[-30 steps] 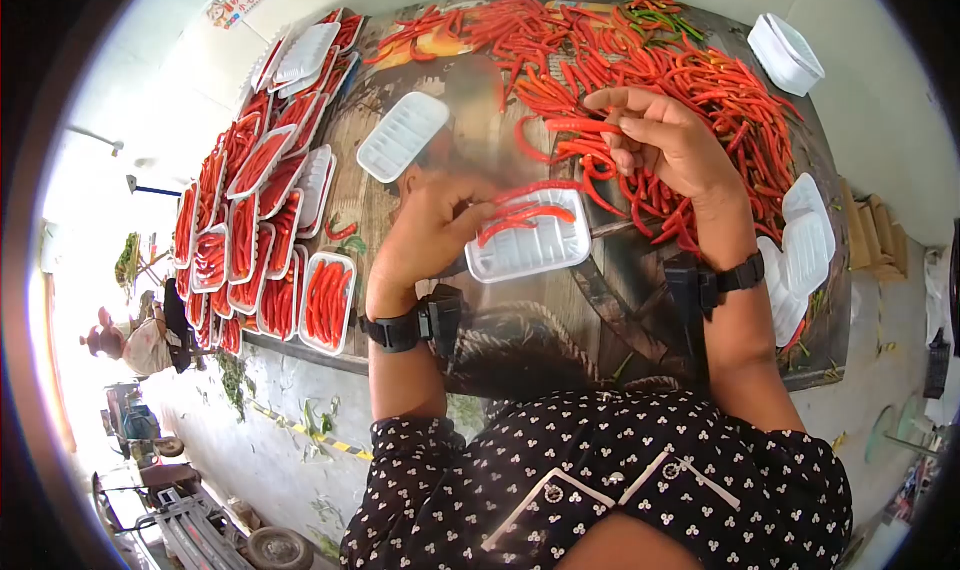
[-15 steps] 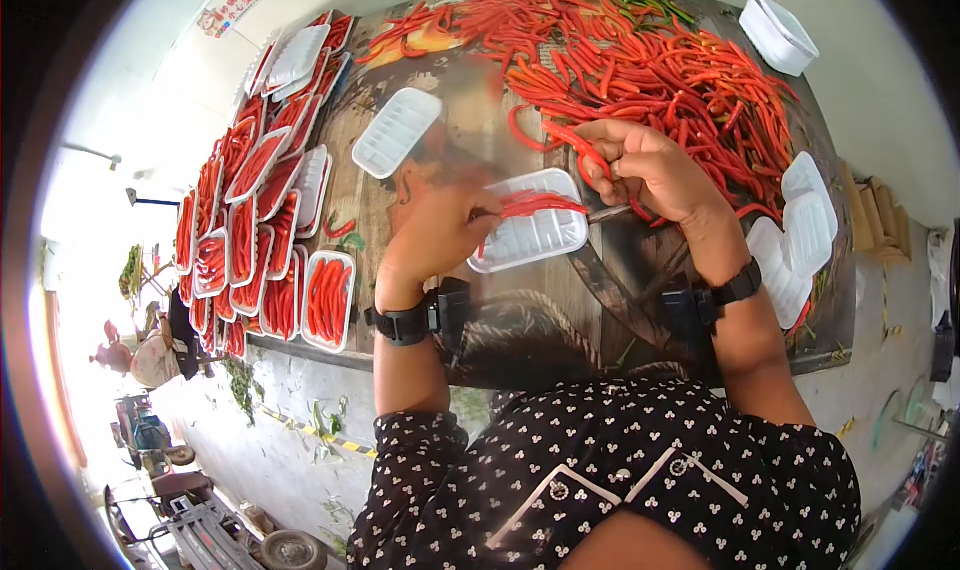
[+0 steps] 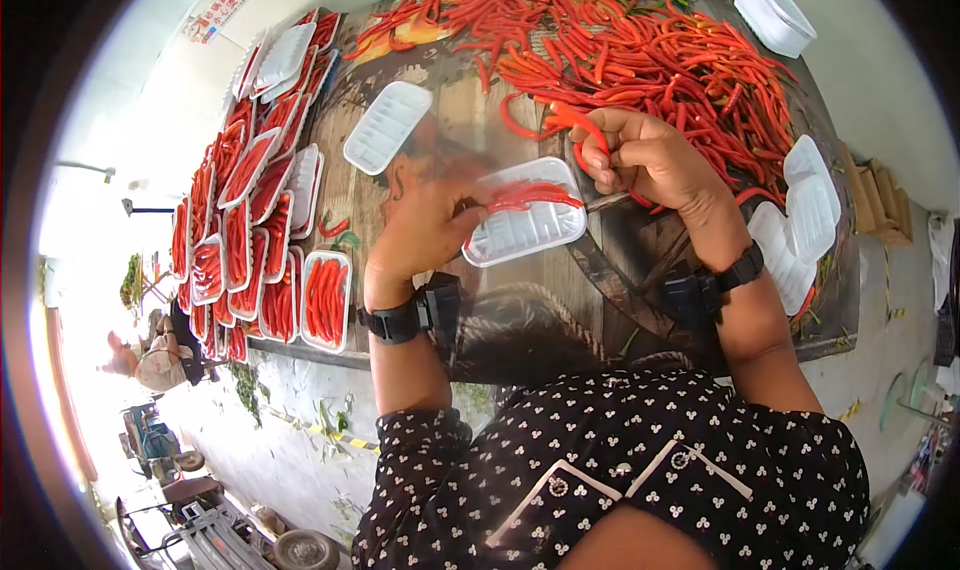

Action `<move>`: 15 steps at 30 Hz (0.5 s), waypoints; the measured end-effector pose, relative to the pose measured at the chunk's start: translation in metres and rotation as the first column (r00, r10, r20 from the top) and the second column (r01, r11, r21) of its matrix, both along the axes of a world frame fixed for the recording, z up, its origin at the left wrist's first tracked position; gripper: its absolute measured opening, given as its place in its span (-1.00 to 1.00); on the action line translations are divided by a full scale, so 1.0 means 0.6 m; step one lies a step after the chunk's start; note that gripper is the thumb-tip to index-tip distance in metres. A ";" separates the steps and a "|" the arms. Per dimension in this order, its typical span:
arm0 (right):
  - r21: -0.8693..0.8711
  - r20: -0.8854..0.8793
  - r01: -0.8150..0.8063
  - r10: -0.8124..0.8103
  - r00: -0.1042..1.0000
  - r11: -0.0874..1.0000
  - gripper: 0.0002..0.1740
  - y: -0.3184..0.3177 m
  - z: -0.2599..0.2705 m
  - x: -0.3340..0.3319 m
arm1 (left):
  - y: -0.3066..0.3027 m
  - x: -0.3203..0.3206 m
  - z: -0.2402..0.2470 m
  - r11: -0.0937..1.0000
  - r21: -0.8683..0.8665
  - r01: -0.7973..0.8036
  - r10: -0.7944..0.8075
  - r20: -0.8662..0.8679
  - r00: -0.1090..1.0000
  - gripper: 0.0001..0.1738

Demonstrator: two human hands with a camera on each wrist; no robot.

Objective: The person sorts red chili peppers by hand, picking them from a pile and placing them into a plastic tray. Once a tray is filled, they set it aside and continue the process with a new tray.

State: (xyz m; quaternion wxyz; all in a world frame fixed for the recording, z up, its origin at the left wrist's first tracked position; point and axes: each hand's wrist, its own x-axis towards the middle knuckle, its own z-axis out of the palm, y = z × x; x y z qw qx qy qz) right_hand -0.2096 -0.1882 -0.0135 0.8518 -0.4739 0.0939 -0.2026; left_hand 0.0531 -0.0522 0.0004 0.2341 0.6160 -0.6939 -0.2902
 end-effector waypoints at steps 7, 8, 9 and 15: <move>0.009 -0.059 0.022 -0.022 0.998 1.000 -0.55 0.000 -0.008 0.000 | -0.001 0.000 0.004 0.999 0.017 0.029 -0.030 0.034 0.999 -0.87; -0.009 -0.082 0.038 -0.038 0.996 0.999 -0.55 0.002 -0.008 0.001 | -0.001 -0.001 0.005 0.999 0.016 0.038 -0.039 0.078 0.996 -0.86; -0.027 -0.106 0.053 -0.056 0.993 0.998 -0.54 0.004 -0.008 0.001 | -0.001 0.000 0.003 0.999 0.017 0.038 -0.039 0.077 0.996 -0.86; -0.060 -0.151 0.106 -0.114 0.982 0.993 -0.58 0.025 0.013 0.005 | -0.002 -0.002 -0.003 0.999 -0.043 -0.004 0.009 0.113 0.994 -0.85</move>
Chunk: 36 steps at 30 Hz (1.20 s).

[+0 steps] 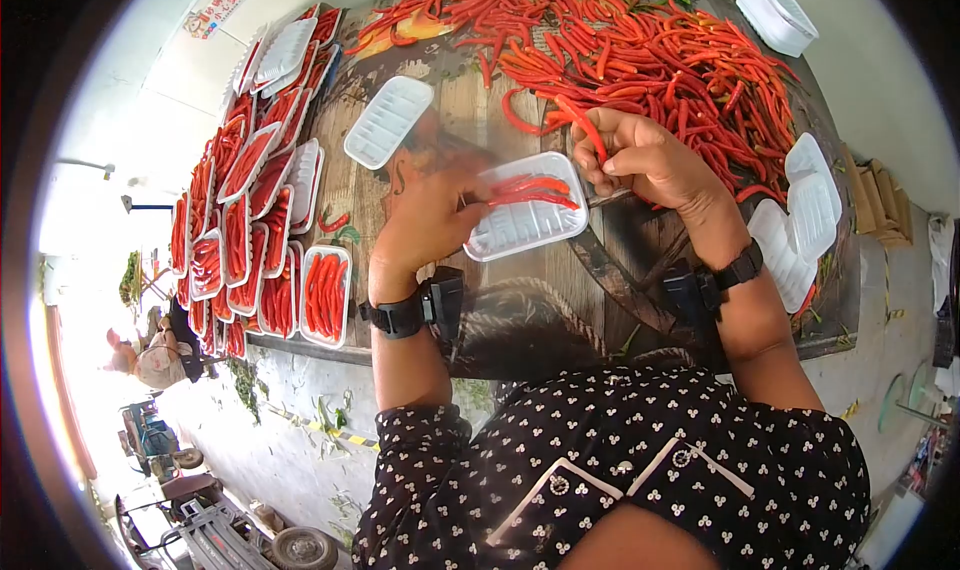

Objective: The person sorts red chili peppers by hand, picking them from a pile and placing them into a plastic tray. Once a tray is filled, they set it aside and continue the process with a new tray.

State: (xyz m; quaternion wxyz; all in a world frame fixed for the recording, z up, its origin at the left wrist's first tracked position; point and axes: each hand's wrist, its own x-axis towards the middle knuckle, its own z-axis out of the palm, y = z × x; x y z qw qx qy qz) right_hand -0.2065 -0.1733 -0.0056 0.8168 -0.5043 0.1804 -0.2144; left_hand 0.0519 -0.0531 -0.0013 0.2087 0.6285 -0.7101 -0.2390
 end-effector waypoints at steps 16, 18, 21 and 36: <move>-0.653 -0.357 -0.109 -0.177 0.917 0.750 -0.74 0.017 0.008 0.015 | -0.005 -0.002 0.001 0.995 0.080 -0.054 0.055 -0.008 0.998 -0.87; -0.735 -0.392 -0.151 -0.233 0.890 0.661 -0.73 0.020 0.005 0.017 | -0.004 -0.002 0.001 0.996 0.074 -0.053 0.053 0.006 0.999 -0.87; -0.785 -0.412 -0.182 -0.280 0.867 0.592 -0.70 0.022 0.004 0.019 | -0.006 -0.003 0.000 0.994 0.081 -0.070 0.068 0.018 0.997 -0.87; -0.819 -0.468 -0.286 -0.291 0.834 0.498 -0.70 0.021 -0.008 0.021 | -0.002 -0.013 0.012 0.994 0.068 -0.091 0.089 0.030 0.996 -0.85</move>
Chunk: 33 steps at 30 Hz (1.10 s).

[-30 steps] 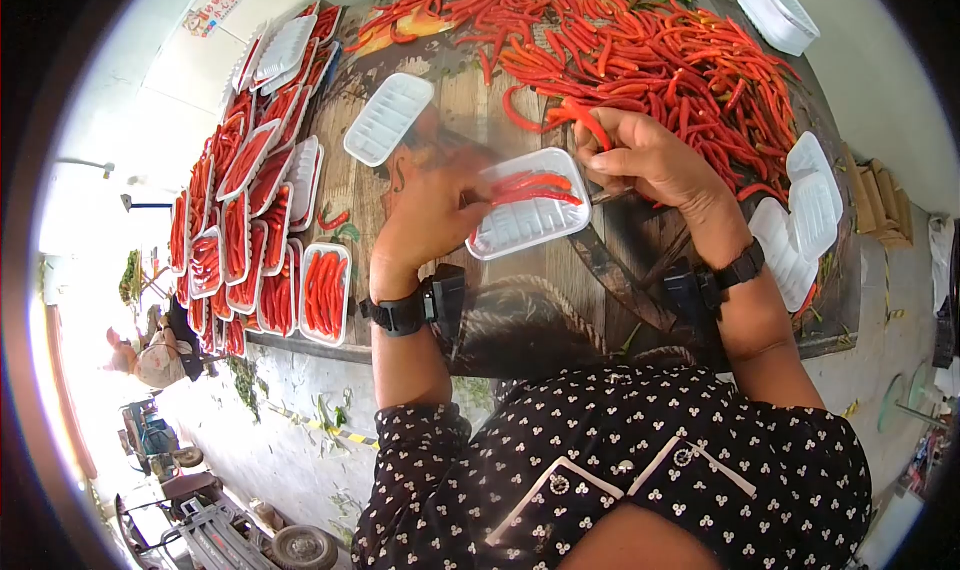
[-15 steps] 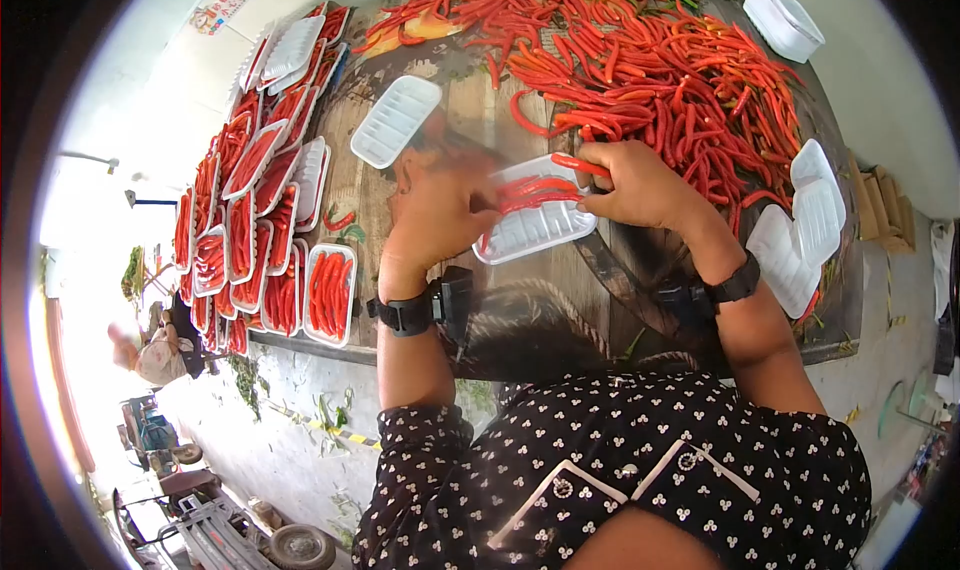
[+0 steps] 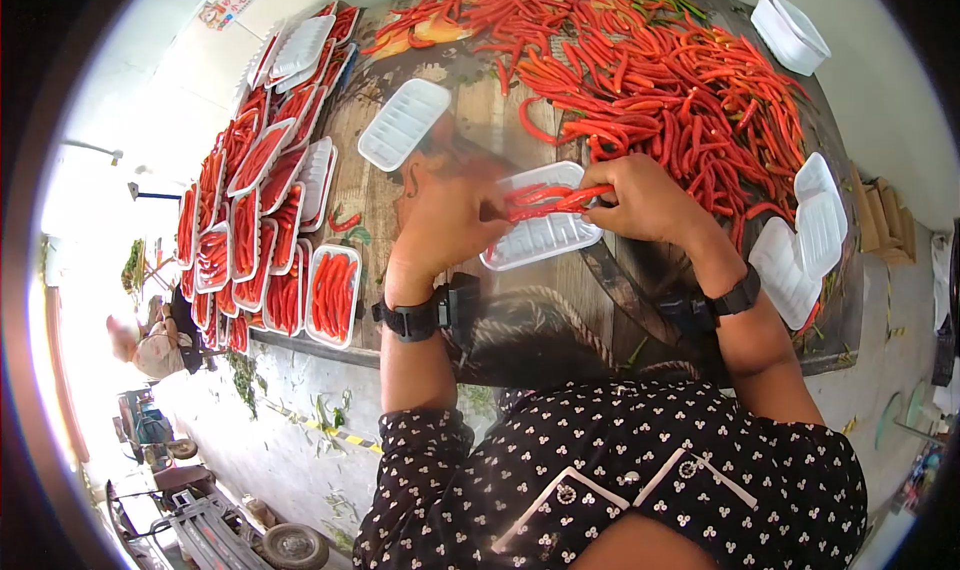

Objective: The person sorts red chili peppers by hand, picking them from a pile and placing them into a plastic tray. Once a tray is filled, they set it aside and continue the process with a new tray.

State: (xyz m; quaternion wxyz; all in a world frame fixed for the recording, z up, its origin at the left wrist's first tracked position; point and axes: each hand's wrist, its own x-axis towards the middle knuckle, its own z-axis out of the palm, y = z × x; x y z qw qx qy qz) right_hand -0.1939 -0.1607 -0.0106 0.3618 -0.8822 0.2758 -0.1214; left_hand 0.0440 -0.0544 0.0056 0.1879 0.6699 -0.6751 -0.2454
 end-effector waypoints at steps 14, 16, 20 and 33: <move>-0.169 0.045 0.035 -0.028 0.999 0.985 -0.78 -0.001 -0.032 0.004 | 0.004 -0.002 -0.003 0.999 0.011 0.040 -0.040 -0.013 0.999 -0.78; -0.193 0.058 0.059 -0.049 0.997 0.979 -0.78 -0.002 -0.032 0.005 | 0.005 -0.001 -0.003 0.999 0.019 0.032 -0.032 0.006 0.999 -0.76; -0.193 0.025 0.079 -0.076 0.997 0.978 -0.82 -0.004 -0.034 0.006 | 0.007 -0.009 0.010 0.998 0.032 0.047 -0.050 0.070 0.996 -0.76; -0.170 0.121 0.120 -0.101 0.988 0.978 -0.80 -0.001 -0.029 0.006 | 0.000 -0.014 0.002 0.997 -0.024 0.074 -0.067 0.223 0.972 -0.80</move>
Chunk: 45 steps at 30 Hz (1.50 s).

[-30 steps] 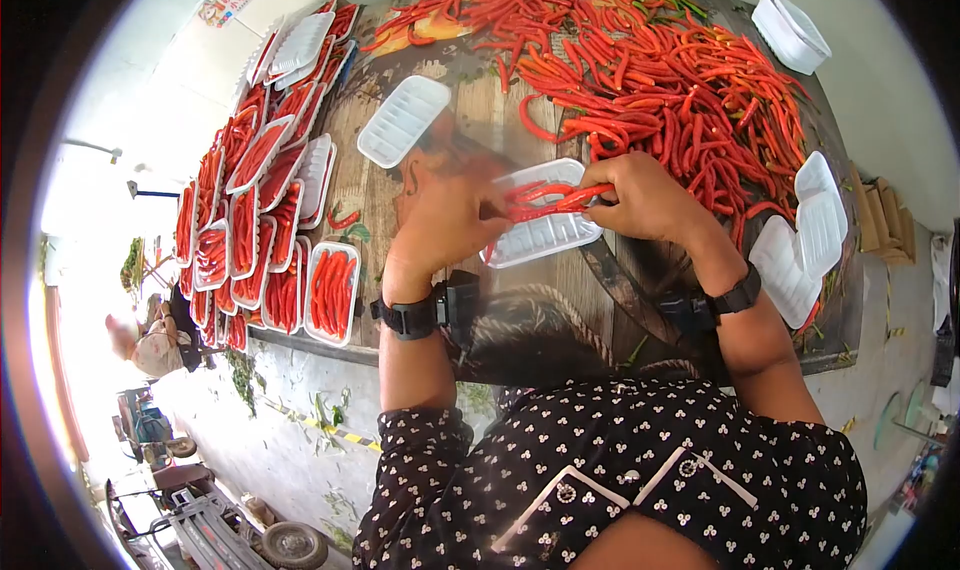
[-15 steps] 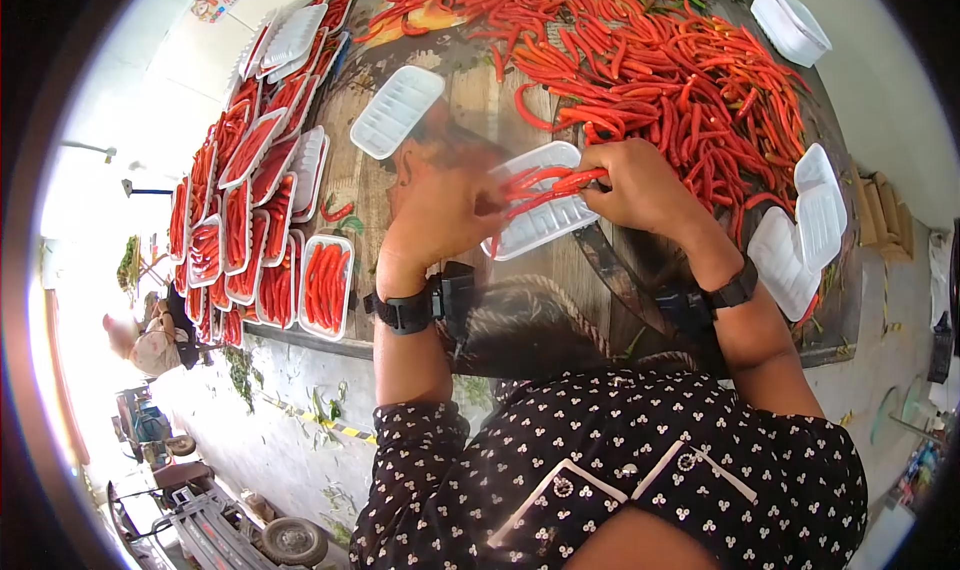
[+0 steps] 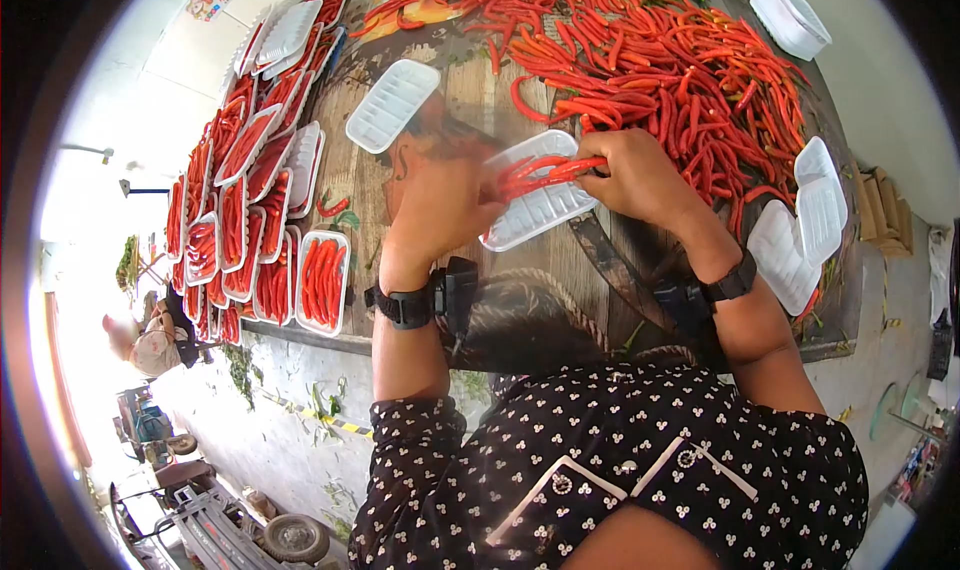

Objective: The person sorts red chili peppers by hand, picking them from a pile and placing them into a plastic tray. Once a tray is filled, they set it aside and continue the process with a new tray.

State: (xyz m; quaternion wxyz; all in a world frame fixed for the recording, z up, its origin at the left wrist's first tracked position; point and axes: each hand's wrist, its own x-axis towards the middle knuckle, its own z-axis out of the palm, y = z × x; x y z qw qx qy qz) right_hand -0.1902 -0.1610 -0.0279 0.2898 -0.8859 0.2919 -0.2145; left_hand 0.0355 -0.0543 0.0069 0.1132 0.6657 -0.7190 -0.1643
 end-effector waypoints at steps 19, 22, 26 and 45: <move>0.016 0.007 0.003 -0.003 1.000 1.000 -0.81 -0.001 -0.005 0.002 | 0.002 0.002 0.007 0.999 0.026 -0.024 0.024 0.002 1.000 -0.77; 0.014 -0.018 0.021 -0.021 1.000 1.000 -0.80 -0.001 -0.003 0.002 | 0.003 -0.001 0.011 1.000 0.025 -0.013 0.013 0.029 0.999 -0.77; 0.012 -0.012 0.020 -0.020 1.000 1.000 -0.80 0.000 -0.002 0.002 | 0.000 -0.005 0.002 0.999 -0.044 -0.012 0.017 0.115 0.993 -0.77; -0.035 0.174 -0.247 0.249 0.953 0.968 -0.76 0.031 0.007 0.016 | -0.004 -0.021 0.012 0.970 -0.227 0.092 -0.169 -0.350 0.921 -0.79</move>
